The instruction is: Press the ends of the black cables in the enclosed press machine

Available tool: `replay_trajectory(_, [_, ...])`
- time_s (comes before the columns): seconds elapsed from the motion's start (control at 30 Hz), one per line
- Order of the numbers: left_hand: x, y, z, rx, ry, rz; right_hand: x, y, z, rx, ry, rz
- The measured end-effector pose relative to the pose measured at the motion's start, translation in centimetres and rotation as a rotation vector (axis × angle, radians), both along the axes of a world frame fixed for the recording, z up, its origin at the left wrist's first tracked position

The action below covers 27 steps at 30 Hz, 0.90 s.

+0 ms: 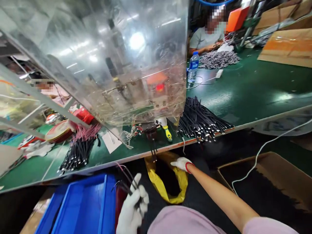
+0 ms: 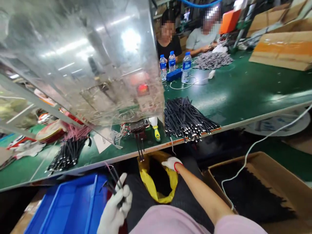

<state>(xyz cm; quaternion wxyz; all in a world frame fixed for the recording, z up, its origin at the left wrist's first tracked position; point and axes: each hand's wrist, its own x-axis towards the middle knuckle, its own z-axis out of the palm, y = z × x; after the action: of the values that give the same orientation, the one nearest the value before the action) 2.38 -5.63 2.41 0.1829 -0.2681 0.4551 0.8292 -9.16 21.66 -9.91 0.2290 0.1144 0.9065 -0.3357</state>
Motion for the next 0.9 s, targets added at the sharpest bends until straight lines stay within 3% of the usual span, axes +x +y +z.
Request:
replay_trajectory(0.07, [-3.2, 2.5, 0.4, 0.145, 0.145, 0.052, 1.2, -0.8, 1.0, 0.033, 0.024, 0.097])
replay_trajectory(0.13, [-6.5, 4.7, 0.8, 0.163, 0.243, -0.008, 2.0, -1.4, 3.3, 0.062, 0.100, 0.144])
replay_trajectory(0.27, [-10.4, 6.9, 1.3, -0.065, 0.351, -0.218, 1.4, -2.4, 10.8, 0.001, 0.311, 0.039])
replay_trajectory(0.33, [-10.7, 7.2, 1.6, -0.203, 0.371, -0.285, 0.2, -3.0, 14.2, -0.135, 0.393, 0.012])
replay_trajectory(0.4, [-10.3, 7.1, 1.9, -0.287, 0.375, -0.307, -1.2, -3.9, 16.2, -0.263, 0.423, 0.070])
replay_trajectory(0.5, [-9.3, 7.0, 2.6, -0.363, 0.347, -0.351, -2.8, -5.4, 16.8, -0.362, 0.374, 0.147])
replay_trajectory(0.63, [-8.7, 7.3, 3.6, -0.383, 0.319, -0.423, -3.2, -6.7, 16.1, -0.481, 0.279, 0.038])
replay_trajectory(0.77, [-7.7, 7.4, 4.4, -0.320, 0.322, -0.378, -1.9, -7.1, 15.7, -0.602, 0.288, -0.039])
replay_trajectory(0.9, [-4.0, 6.0, 4.0, -0.308, 0.225, -0.437, 0.6, -7.4, 14.9, -1.054, -0.002, -0.103])
